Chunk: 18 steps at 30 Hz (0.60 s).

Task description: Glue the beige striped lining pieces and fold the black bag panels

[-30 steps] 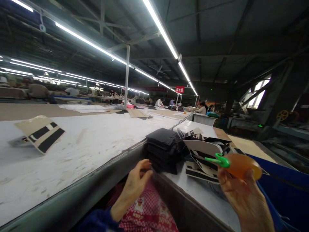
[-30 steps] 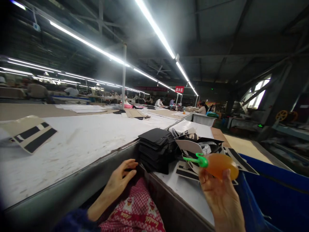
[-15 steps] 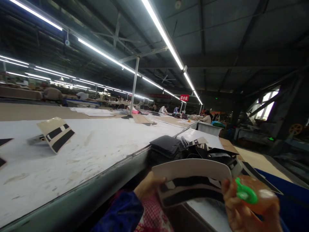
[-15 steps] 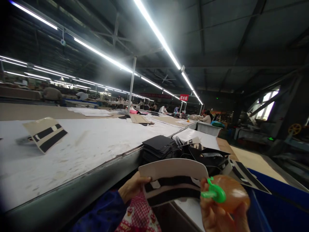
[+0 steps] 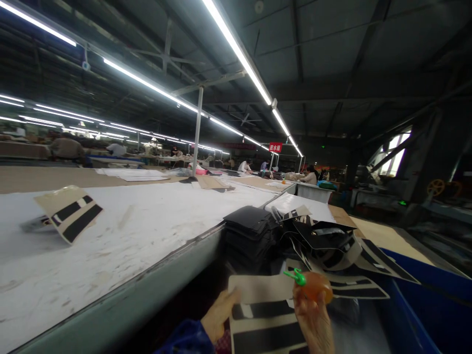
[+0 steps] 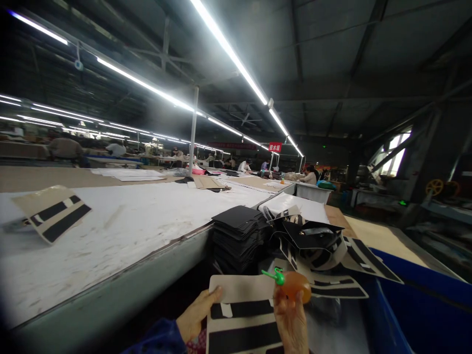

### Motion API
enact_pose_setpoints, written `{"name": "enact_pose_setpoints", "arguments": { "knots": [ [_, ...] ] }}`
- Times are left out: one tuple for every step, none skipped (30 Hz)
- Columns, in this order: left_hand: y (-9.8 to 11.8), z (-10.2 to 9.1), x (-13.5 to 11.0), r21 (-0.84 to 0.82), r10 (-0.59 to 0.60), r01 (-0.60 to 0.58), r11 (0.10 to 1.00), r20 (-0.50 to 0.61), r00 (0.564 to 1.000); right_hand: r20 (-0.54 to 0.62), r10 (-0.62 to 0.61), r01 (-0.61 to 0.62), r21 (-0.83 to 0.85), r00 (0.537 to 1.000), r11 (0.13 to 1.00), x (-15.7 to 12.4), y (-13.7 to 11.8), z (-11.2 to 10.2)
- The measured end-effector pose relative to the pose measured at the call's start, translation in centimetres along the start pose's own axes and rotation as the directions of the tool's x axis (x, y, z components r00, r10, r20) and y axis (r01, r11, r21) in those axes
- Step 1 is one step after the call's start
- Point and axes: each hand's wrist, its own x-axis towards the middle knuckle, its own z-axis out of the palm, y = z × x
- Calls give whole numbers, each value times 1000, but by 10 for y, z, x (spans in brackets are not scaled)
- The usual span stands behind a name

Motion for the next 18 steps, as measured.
{"name": "enact_pose_setpoints", "arguments": {
  "knots": [
    [-1, 2, -2, 15, -12, 11, 1000, 33, 999, -12, 2, -2, -8, 1000, 1000, 4, 5, -5],
    [-2, 4, -4, 32, -27, 24, 999, 70, 997, -23, 4, -4, -18, 1000, 1000, 7, 9, -9],
    [-4, 6, -5, 52, -44, 39, 998, 105, 994, -31, 7, -8, -30, 999, 1000, 10, 12, -13],
    [-6, 9, -7, 74, -63, 54, 996, 127, 990, -36, 8, -9, -42, 999, 999, 12, 14, -17],
    [-8, 12, -8, 100, -84, 71, 992, 133, 987, -38, 4, -6, -52, 999, 999, 13, 16, -19],
    [-9, 15, -9, 126, -102, 86, 988, 122, 987, -36, -3, 1, -61, 999, 998, 14, 16, -21],
    [-11, 18, -10, 150, -117, 102, 984, 101, 988, -32, -16, 14, -66, 999, 998, 14, 17, -21],
    [-11, 21, -11, 168, -129, 114, 979, 81, 988, -24, -33, 31, -70, 999, 997, 14, 16, -19],
    [-10, 24, -13, 181, -137, 122, 976, 68, 988, -12, -50, 49, -75, 999, 996, 12, 16, -17],
    [-7, 27, -15, 186, -139, 125, 975, 64, 988, 5, -62, 62, -84, 998, 995, 10, 15, -12],
    [-2, 29, -18, 181, -134, 120, 976, 69, 989, 27, -71, 73, -96, 997, 993, 7, 13, -6],
    [4, 31, -22, 168, -123, 109, 980, 80, 989, 50, -77, 82, -112, 996, 990, 2, 11, 1],
    [11, 33, -28, 148, -106, 92, 985, 93, 990, 74, -80, 89, -129, 994, 988, -4, 8, 9],
    [19, 35, -35, 123, -83, 70, 990, 102, 991, 95, -86, 99, -142, 992, 985, -12, 5, 19],
    [27, 36, -42, 94, -57, 48, 994, 104, 993, 116, -100, 117, -155, 988, 981, -21, 2, 30],
    [35, 38, -50, 63, -31, 24, 998, 102, 994, 140, -119, 143, -172, 983, 975, -30, -1, 41],
    [43, 40, -59, 35, -9, 6, 999, 94, 996, 166, -154, 184, -188, 974, 965, -41, -3, 53],
    [51, 42, -68, 9, 9, -10, 1000, 86, 996, 210, -198, 246, -235, 957, 940, -51, -5, 64]
  ]
}}
